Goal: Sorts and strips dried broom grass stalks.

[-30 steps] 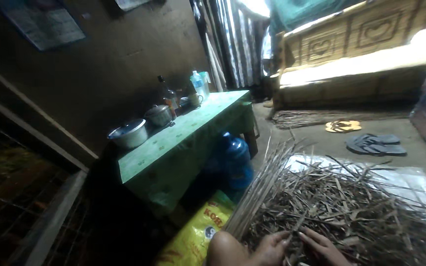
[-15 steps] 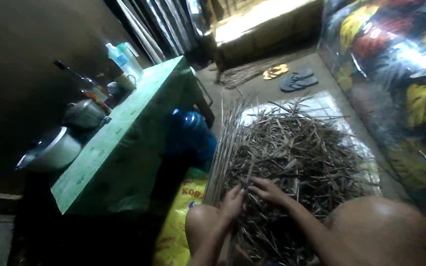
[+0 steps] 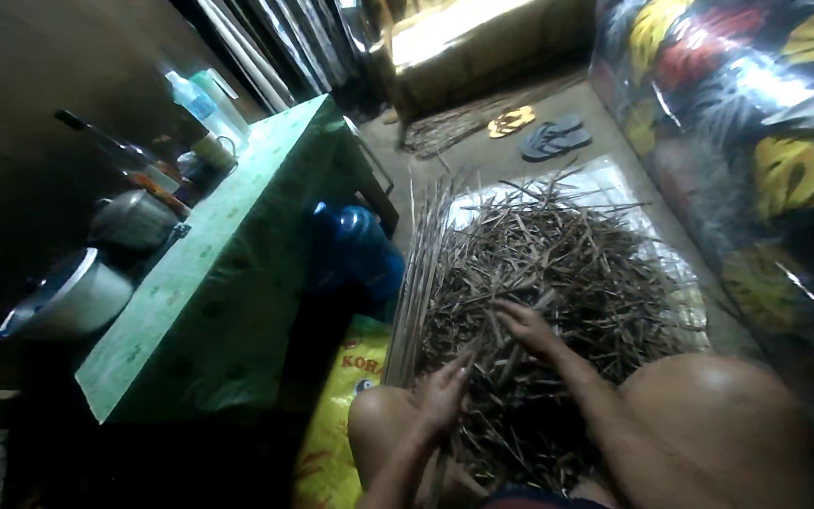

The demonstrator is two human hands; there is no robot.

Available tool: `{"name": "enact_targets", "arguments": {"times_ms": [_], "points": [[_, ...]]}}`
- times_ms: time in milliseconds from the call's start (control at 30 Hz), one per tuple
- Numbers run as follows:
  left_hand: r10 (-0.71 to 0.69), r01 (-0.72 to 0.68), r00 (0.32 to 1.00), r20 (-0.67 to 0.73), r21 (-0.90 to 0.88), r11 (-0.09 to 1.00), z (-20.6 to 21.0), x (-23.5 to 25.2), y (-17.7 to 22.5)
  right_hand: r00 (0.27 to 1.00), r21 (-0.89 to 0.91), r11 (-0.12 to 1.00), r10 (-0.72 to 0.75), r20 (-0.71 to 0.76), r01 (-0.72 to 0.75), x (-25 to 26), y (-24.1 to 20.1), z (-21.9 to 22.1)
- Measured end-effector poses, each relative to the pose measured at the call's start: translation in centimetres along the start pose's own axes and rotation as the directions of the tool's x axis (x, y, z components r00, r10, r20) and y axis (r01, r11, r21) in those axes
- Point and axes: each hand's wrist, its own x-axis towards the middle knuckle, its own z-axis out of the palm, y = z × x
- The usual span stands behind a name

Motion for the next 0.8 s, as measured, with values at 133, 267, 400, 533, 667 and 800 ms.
{"name": "enact_targets", "arguments": {"times_ms": [133,267,400,533,667,800], "points": [[-0.008,0.010,1.000,0.030,-0.057,0.998,0.3,-0.9,-0.3,0.989,-0.032,0.997,0.061,-0.135,-0.066,0.7,0.2,-1.1],[-0.034,0.043,0.995,0.095,-0.091,0.995,0.5,-2.0,-0.1,0.911,0.058,0.976,0.219,-0.350,-0.212,1.3,1.2,-2.5],[-0.024,0.034,0.998,0.065,-0.159,0.987,-0.2,-1.7,-0.8,0.919,0.126,0.960,0.276,-0.283,-0.249,1.1,0.1,-2.9],[-0.016,0.016,1.000,0.004,-0.171,0.985,-0.4,-0.5,-0.7,0.976,0.204,0.958,0.177,0.128,-0.200,-1.1,-3.2,-0.9],[0.014,-0.015,1.000,-0.004,-0.157,0.987,-0.3,0.3,-0.2,0.924,0.114,0.983,0.095,0.371,-0.147,-2.1,-4.6,0.9],[-0.043,0.044,0.999,0.012,-0.186,0.982,-0.4,0.0,0.0,0.965,0.198,0.974,0.061,0.254,-0.114,-2.2,-4.2,1.9]]}}
